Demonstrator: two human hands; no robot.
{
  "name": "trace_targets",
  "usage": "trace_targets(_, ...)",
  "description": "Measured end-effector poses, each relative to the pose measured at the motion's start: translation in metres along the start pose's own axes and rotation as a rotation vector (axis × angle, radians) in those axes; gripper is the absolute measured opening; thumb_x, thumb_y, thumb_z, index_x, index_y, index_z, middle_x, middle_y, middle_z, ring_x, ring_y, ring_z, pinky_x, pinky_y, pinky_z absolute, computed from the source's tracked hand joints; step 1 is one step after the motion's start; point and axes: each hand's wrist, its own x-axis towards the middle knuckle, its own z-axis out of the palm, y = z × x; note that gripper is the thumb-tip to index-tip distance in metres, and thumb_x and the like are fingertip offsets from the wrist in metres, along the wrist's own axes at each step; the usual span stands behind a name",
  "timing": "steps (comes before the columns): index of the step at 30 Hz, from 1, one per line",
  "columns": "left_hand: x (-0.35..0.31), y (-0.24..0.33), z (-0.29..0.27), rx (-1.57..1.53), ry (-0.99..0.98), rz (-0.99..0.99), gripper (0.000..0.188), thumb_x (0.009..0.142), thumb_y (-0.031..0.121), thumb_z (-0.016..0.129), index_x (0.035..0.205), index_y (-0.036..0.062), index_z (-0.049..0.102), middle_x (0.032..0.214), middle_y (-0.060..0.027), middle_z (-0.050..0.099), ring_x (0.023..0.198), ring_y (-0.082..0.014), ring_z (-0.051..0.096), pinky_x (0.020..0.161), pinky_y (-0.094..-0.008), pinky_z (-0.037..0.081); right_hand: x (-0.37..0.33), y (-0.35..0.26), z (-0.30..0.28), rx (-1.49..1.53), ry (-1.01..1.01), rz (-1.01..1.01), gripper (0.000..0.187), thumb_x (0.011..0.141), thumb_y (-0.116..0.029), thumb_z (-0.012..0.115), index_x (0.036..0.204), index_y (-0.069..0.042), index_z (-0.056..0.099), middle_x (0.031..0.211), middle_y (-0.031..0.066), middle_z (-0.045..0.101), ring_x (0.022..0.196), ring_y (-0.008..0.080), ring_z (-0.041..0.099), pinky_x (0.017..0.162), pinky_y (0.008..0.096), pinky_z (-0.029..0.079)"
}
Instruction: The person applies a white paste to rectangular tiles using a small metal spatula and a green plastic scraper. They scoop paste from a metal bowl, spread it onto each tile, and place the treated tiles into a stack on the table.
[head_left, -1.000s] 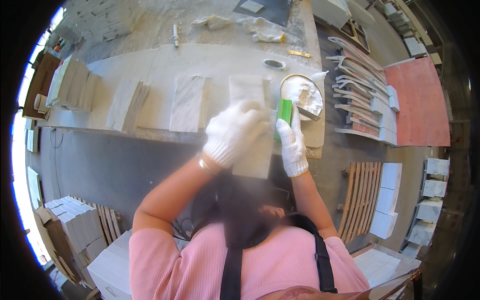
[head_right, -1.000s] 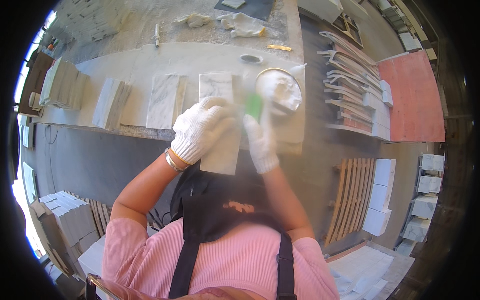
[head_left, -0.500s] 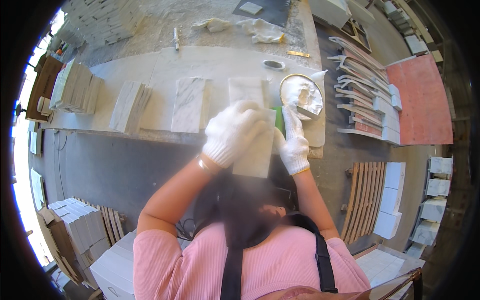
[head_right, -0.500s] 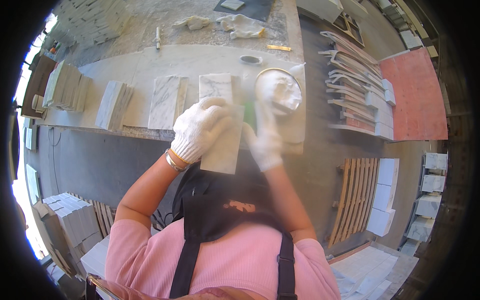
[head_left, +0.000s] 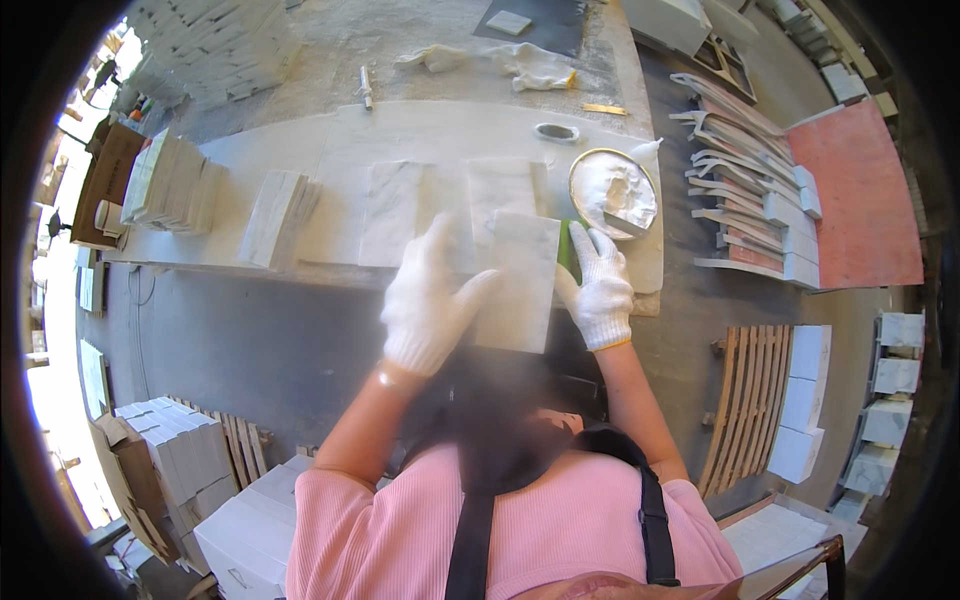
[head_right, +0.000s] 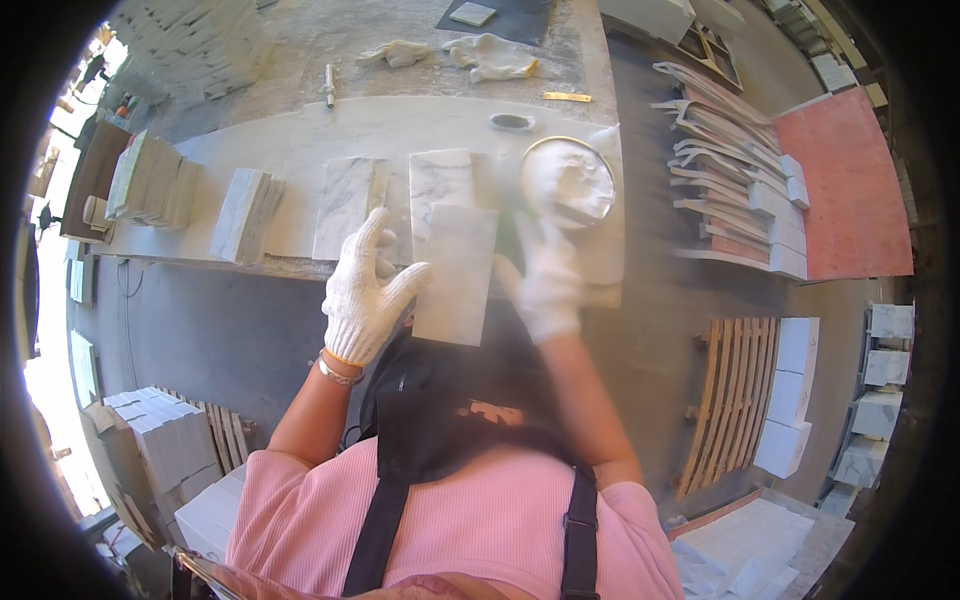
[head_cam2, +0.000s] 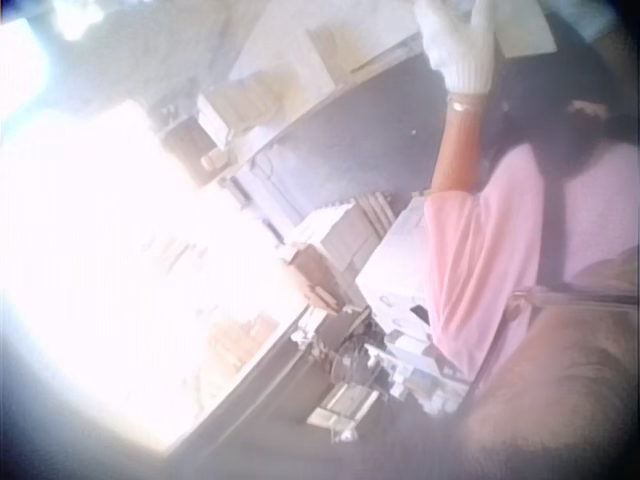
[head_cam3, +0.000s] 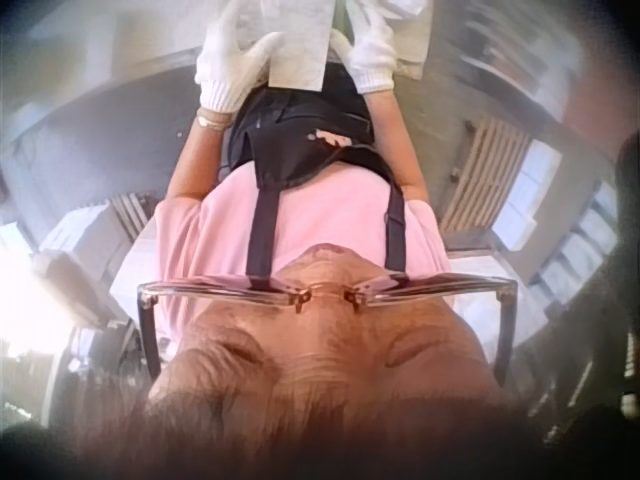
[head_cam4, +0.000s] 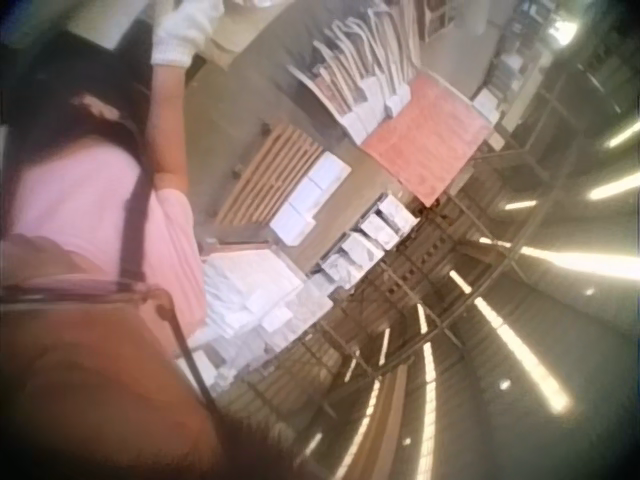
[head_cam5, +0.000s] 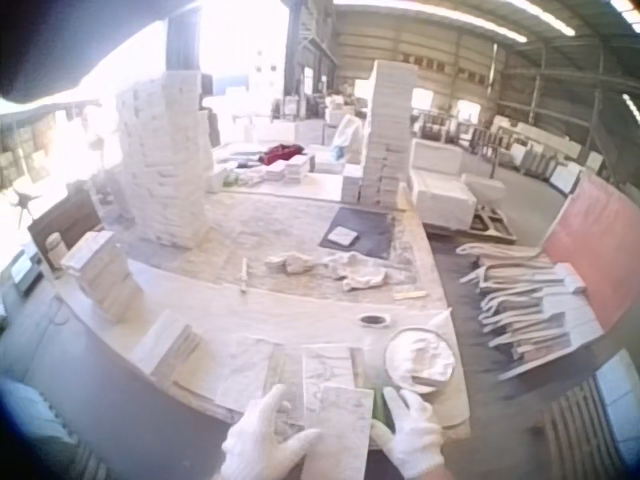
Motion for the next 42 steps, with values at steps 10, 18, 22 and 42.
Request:
trace_targets(10, -0.028, 0.002, 0.007, -0.725, -0.689, -0.646, 0.044, 0.099, 0.037, 0.076, 0.126, 0.0023, 0.07, 0.102, -0.0056, 0.074, 0.077, -0.0121, 0.069, 0.067, -0.0263, 0.055, 0.002, -0.001, 0.005, -0.271, 0.152, -0.111, 0.047, 0.08, -0.027, 0.084, 0.126, -0.016, 0.077, 0.133, 0.0114, 0.067, 0.119, 0.0365, 0.063, 0.096, 0.0495, 0.054)
trace_targets(18, -0.039, 0.008, 0.0, -0.987, -0.708, -0.562, 0.042, 0.099, 0.03, 0.076, 0.129, 0.0025, 0.069, 0.1, -0.004, 0.073, 0.073, -0.0106, 0.066, 0.065, -0.0259, 0.054, -0.01, -0.016, -0.029, 0.236, 0.28, -0.07, 0.061, 0.092, -0.033, 0.084, 0.142, -0.004, 0.067, 0.145, 0.0173, 0.064, 0.134, 0.0343, 0.059, 0.114, 0.0457, 0.047)
trace_targets(22, -0.041, 0.014, -0.007, -0.977, -0.841, -0.504, 0.048, 0.097, 0.025, 0.079, 0.137, 0.0006, 0.066, 0.11, -0.0041, 0.074, 0.085, -0.0109, 0.067, 0.076, -0.0281, 0.057, -0.006, -0.037, -0.051, 0.575, 0.138, -0.209, 0.092, 0.089, -0.038, 0.088, 0.161, -0.001, 0.045, 0.156, 0.0207, 0.055, 0.131, 0.0262, 0.061, 0.111, 0.0426, 0.049)
trace_targets(42, -0.051, 0.006, -0.013, -0.989, -0.904, -0.456, 0.059, 0.092, 0.027, 0.085, 0.139, -0.003, 0.064, 0.115, -0.0055, 0.074, 0.095, -0.0117, 0.067, 0.082, -0.0297, 0.056, -0.027, -0.039, -0.049, 1.78, -0.287, 0.18, 0.08, 0.096, -0.043, 0.081, 0.156, 0.0, 0.05, 0.141, 0.0133, 0.067, 0.127, 0.0231, 0.065, 0.111, 0.0404, 0.05)
